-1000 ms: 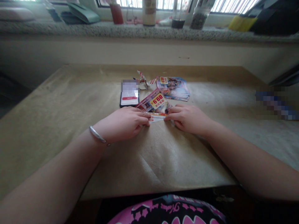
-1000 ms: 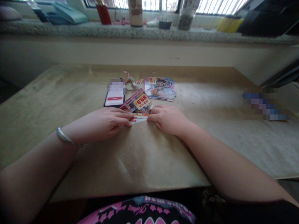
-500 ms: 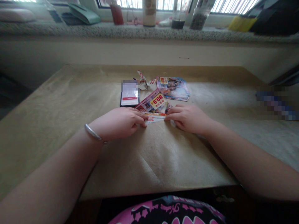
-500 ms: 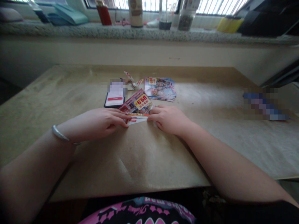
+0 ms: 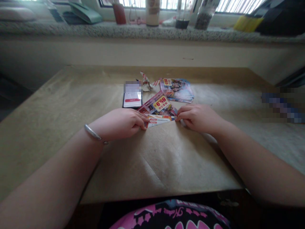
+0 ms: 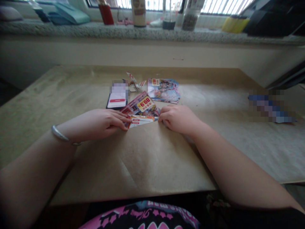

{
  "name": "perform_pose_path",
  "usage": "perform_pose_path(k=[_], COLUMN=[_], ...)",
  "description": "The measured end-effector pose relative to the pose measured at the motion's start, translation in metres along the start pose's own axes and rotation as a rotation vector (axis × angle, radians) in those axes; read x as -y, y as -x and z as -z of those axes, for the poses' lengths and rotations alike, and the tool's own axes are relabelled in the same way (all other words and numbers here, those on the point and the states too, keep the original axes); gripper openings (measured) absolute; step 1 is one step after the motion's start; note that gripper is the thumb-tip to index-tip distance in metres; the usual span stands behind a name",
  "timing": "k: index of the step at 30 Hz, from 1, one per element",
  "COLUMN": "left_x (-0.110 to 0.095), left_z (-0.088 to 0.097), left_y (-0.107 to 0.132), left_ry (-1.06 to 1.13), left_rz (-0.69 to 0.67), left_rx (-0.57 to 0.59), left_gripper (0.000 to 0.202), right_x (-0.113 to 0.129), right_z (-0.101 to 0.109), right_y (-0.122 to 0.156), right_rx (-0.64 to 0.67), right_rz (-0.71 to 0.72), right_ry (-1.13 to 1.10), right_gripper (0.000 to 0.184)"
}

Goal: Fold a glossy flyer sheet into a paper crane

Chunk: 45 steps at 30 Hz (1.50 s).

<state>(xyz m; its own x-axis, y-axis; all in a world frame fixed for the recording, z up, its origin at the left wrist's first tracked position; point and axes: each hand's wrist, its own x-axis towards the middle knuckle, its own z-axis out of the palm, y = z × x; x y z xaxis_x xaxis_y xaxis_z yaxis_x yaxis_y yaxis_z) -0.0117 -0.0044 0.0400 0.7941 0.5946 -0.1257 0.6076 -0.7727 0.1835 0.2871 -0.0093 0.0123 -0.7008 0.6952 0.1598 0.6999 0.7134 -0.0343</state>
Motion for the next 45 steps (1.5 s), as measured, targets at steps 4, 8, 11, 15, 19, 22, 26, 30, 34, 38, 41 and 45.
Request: perform_pose_path(k=[4, 8, 11, 15, 19, 22, 26, 30, 34, 38, 41, 45], left_x=[-0.001, -0.004, -0.008, -0.012, -0.015, -0.017, -0.018, -0.016, -0.013, -0.008, -0.003, -0.002], left_z=[0.000, 0.000, -0.001, -0.006, -0.014, -0.017, -0.016, -0.013, -0.010, -0.009, -0.008, -0.010], left_y=[0.001, 0.000, -0.001, -0.004, -0.007, -0.009, -0.010, -0.008, -0.006, -0.005, -0.005, -0.006], left_ry=[0.005, -0.010, -0.037, -0.099, -0.157, -0.217, -0.224, -0.151, -0.096, -0.035, 0.044, 0.059], left_rz=[-0.008, -0.014, 0.021, -0.009, -0.084, -0.096, -0.137, -0.142, -0.123, -0.113, -0.124, -0.134], left_rx=[-0.022, -0.072, -0.102, -0.134, -0.173, -0.173, -0.179, -0.181, -0.161, -0.146, -0.150, -0.168], left_gripper=[0.033, 0.029, 0.025, 0.032, 0.033, 0.031, 0.033, 0.030, 0.029, 0.027, 0.027, 0.027], right_x=[-0.006, -0.010, -0.010, -0.004, 0.010, 0.022, 0.028, 0.021, 0.010, 0.000, -0.006, -0.008], right_z=[0.001, 0.001, 0.003, 0.004, -0.004, -0.011, -0.013, -0.008, -0.005, -0.004, -0.002, -0.002], right_y=[0.002, 0.004, 0.005, 0.004, -0.003, -0.010, -0.013, -0.009, -0.005, -0.001, 0.002, 0.004], right_rx=[0.007, -0.023, 0.001, -0.021, -0.084, -0.072, -0.044, -0.038, -0.053, -0.054, -0.041, -0.056], right_rz=[-0.030, -0.036, -0.042, -0.043, 0.087, 0.147, 0.154, 0.156, 0.138, 0.084, 0.045, -0.013], right_ry=[0.010, 0.004, 0.032, 0.093, 0.062, 0.018, 0.043, 0.035, 0.016, -0.013, -0.030, -0.038], right_gripper=[0.031, 0.031, 0.030, 0.028, 0.029, 0.033, 0.034, 0.034, 0.033, 0.033, 0.031, 0.029])
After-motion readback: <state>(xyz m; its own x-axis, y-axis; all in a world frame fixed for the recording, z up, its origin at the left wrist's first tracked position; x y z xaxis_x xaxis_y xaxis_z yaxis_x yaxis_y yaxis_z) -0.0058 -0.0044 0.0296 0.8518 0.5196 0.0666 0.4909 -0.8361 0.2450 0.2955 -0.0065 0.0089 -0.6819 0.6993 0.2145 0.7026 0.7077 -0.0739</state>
